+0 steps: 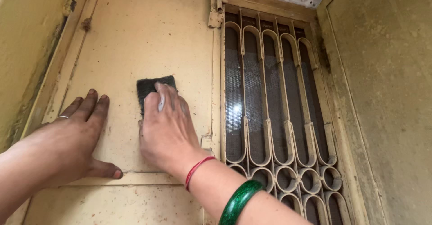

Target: The person sands the wooden frame, shutter, and latch area of a window using a piece of sandpaper.

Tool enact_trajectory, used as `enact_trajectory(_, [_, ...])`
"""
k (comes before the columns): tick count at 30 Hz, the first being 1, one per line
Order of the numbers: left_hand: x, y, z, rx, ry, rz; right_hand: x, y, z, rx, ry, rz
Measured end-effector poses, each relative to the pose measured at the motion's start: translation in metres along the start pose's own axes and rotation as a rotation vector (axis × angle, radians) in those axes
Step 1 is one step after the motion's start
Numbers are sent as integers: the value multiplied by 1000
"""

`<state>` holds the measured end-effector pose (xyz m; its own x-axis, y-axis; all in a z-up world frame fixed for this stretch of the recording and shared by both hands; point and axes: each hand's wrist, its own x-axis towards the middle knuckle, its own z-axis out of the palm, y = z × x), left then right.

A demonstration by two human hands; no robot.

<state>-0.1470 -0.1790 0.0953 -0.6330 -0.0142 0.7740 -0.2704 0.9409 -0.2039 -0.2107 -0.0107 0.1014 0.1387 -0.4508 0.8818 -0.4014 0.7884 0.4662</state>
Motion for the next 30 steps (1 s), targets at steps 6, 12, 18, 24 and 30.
enact_trajectory(6, [-12,2,-26,63,-206,-48,-8,-18,9,96,227,-88])
enact_trajectory(12, [-4,-21,-12,31,-71,-55,-21,-34,-6,215,-261,-495])
enact_trajectory(18, [-18,-22,-34,16,-226,-128,55,-3,-19,36,-228,-229])
enact_trajectory(24, [-8,-29,-21,-7,-128,-47,-13,-14,-15,-64,-420,-595])
enact_trajectory(30, [-14,-26,-39,-29,-203,-80,69,36,-29,-95,-282,-109])
